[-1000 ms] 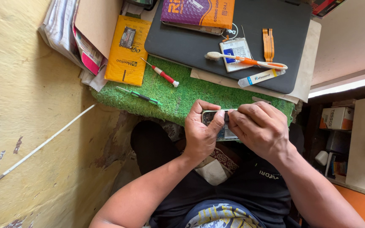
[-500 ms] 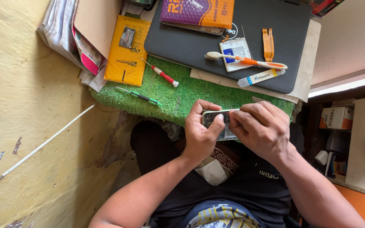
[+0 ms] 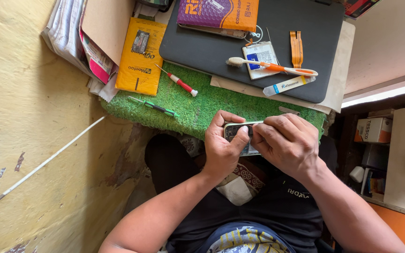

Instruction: The person repairs a mobile phone, working on its internal components by hand. They handle the disassembled phone body, press and seat the motherboard into the frame, fit small parts along the edges, and pick up an orange ribbon-like component from the table at the end.

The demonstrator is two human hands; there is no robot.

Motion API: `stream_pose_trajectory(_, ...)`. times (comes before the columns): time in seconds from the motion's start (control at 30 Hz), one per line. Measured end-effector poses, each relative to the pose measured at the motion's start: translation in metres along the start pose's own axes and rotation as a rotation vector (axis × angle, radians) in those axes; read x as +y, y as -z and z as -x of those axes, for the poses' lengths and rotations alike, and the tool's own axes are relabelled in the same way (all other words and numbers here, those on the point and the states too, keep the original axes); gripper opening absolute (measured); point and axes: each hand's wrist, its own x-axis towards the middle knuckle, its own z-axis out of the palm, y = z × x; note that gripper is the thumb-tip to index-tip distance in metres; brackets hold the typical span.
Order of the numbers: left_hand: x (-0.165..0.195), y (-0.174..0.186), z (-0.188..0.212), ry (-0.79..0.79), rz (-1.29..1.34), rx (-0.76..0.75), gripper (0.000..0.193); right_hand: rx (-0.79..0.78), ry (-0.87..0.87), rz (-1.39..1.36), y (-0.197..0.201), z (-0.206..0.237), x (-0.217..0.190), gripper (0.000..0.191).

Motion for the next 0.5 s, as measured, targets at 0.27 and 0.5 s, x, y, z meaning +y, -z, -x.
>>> stream_pose_trajectory(0.27,-0.0020,0.0008,0.0001,-0.005,0.030,-0.001,0.015,-0.005,0.003,0.021,-0.0012,0.0008,-0.0008,0.012)
stream_pose_trajectory(0.5,-0.0047,-0.0015,0.0000,0.001,0.047,0.032,0.014,-0.010,0.003,0.022,0.0009,0.0001,-0.0022,0.014)
